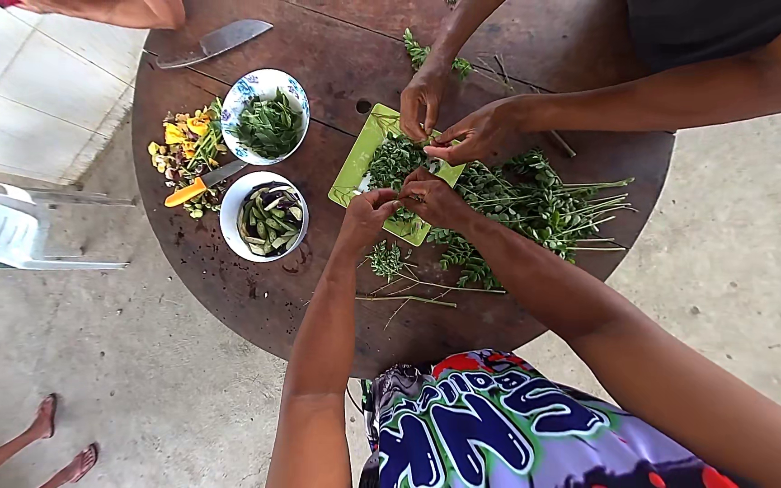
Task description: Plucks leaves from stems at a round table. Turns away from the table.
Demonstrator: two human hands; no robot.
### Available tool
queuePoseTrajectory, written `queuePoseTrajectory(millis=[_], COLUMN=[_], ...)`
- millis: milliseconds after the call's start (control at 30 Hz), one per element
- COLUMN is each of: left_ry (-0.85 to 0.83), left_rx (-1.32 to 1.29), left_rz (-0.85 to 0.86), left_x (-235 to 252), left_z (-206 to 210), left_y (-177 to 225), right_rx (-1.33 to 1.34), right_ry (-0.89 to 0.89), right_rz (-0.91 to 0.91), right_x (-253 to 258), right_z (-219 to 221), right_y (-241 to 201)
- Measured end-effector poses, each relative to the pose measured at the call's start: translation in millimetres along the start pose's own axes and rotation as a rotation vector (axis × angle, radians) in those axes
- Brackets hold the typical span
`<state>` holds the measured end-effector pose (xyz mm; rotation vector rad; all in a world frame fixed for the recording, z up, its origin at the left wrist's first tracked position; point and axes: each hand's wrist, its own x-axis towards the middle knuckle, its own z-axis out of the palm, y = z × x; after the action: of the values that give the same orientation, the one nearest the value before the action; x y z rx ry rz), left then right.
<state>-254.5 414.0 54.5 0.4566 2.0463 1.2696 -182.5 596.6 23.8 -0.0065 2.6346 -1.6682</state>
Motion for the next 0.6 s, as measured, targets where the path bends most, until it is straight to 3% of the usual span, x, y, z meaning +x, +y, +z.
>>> queuePoseTrajectory(millis=[233,367,400,533,600], left_ry=[0.131,0.13,0.156,0.198,0.159], left_rx=[0.154,0.208,0.222,0.273,0.276], left_rz=[-0.026,-0.056,-0.058,-0.04,-0.048], left_x=[10,4,-2,-30,-45], left_z=[7,8,8,4,4], left_y=[-5,1,2,-10,-22], right_rx=[-0.082,-0.114,-0.13,-0.341,-0.454], right_ry=[-0.052,-0.518,-0.552,-0.401,-0.428], right_rz=[0.034,0.01,0.021,0.187,0.223], right_x=[-32,-86,-100,-130,-137], right_z=[1,36,44,60,66], right_y=[-16,-19,-13,12,24])
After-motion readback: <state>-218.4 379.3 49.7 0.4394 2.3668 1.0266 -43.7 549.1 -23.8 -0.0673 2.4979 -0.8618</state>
